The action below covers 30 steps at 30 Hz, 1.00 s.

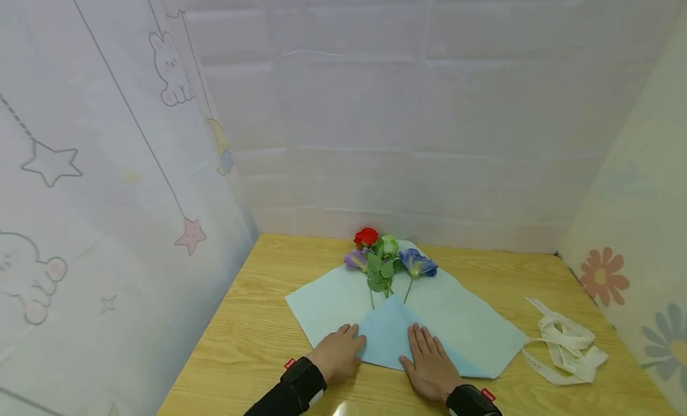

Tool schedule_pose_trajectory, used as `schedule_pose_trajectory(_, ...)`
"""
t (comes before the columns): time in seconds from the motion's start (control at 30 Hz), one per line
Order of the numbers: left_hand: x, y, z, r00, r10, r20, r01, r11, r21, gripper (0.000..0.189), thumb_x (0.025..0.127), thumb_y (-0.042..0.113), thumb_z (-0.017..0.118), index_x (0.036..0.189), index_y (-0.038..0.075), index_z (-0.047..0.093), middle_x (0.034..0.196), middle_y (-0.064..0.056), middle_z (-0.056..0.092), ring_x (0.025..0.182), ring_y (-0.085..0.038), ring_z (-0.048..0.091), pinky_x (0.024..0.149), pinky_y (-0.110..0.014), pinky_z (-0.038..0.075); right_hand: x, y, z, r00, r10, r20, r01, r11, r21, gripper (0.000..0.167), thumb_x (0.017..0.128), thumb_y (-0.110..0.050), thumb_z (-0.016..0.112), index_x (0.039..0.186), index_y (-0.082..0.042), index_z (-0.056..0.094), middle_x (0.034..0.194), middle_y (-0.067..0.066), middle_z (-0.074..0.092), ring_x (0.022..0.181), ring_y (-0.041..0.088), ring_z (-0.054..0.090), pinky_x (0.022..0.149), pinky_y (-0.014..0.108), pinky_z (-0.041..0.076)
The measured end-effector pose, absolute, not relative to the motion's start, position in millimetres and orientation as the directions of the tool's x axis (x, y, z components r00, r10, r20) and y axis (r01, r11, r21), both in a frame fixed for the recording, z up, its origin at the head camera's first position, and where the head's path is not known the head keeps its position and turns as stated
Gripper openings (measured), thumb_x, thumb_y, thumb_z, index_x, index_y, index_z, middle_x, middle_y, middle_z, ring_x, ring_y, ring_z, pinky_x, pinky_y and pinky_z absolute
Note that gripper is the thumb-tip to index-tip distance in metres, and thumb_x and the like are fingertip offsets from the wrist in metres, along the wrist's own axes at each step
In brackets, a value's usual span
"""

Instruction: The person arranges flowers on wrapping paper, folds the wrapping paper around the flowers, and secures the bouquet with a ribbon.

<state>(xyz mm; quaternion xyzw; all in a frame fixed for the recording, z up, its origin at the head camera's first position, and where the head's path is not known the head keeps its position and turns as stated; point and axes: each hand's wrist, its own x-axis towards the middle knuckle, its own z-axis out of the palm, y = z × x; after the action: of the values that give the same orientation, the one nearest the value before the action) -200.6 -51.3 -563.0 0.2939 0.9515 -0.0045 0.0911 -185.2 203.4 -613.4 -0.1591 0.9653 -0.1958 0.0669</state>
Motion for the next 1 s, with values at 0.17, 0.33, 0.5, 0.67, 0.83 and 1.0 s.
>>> schedule_pose_trajectory(0.17,-197,-58,-575,-0.763,0.644,-0.051,0.629,0.722,-0.290,0.042,0.102,0.033,0.062,0.143,0.024,0.056,0.144,-0.006,0.054,0.129,-0.024,0.054,0.094,-0.039,0.053,-188,207,-615,-0.942,-0.324,-0.088,-0.274,0.893,-0.356,0.076,0.109,-0.051,0.036,0.160,0.003,0.020,0.166,0.023,0.018,0.153,0.041,0.013,0.121,0.057,0.009)
schedule_pose_trajectory(0.33,-197,-59,-583,-0.837,0.531,0.129,0.412,0.768,-0.490,0.035,0.101,0.037,0.064,0.133,0.022,0.066,0.130,-0.004,0.064,0.119,-0.023,0.058,0.097,-0.044,0.050,-189,207,-614,-0.933,-0.346,-0.104,-0.281,0.877,-0.390,0.079,0.108,-0.053,0.036,0.160,0.004,0.017,0.166,0.024,0.015,0.153,0.042,0.011,0.121,0.059,0.006)
schedule_pose_trajectory(0.5,-197,-63,-575,-0.910,0.169,0.379,0.017,0.929,-0.371,0.053,0.091,0.044,0.072,0.121,0.001,0.068,0.108,-0.014,0.064,0.098,-0.028,0.061,0.080,-0.040,0.052,-189,207,-617,-0.935,-0.343,-0.088,-0.287,0.880,-0.378,0.077,0.108,-0.052,0.038,0.159,0.004,0.022,0.166,0.023,0.018,0.153,0.043,0.014,0.121,0.059,0.009)
schedule_pose_trajectory(0.67,-195,-70,-559,-0.960,-0.069,0.270,-0.071,0.997,0.002,0.074,0.083,0.034,0.073,0.140,-0.008,0.052,0.060,-0.007,0.052,0.047,-0.016,0.038,0.045,-0.031,0.029,-188,207,-616,-0.934,-0.345,-0.092,-0.282,0.870,-0.404,0.077,0.108,-0.050,0.039,0.158,0.006,0.023,0.165,0.025,0.018,0.152,0.045,0.014,0.120,0.061,0.007)
schedule_pose_trajectory(0.83,-200,-68,-554,-0.997,0.072,0.001,0.057,0.773,0.631,0.082,0.090,0.018,0.055,0.158,-0.007,0.019,0.056,-0.002,0.051,0.045,-0.012,0.035,0.044,-0.031,0.028,-186,206,-616,-0.935,-0.339,-0.098,-0.277,0.878,-0.391,0.075,0.109,-0.048,0.040,0.159,0.005,0.022,0.166,0.024,0.018,0.153,0.044,0.014,0.120,0.060,0.009)
schedule_pose_trajectory(1.0,-205,-46,-549,-0.987,0.163,-0.004,0.096,0.605,0.791,0.071,0.103,0.038,0.049,0.158,0.000,0.028,0.138,-0.028,0.056,0.120,-0.042,0.059,0.096,-0.058,0.047,-190,205,-623,-0.942,-0.328,-0.068,-0.286,0.893,-0.348,0.072,0.109,-0.045,0.042,0.159,0.003,0.025,0.166,0.023,0.020,0.152,0.043,0.016,0.120,0.058,0.011)
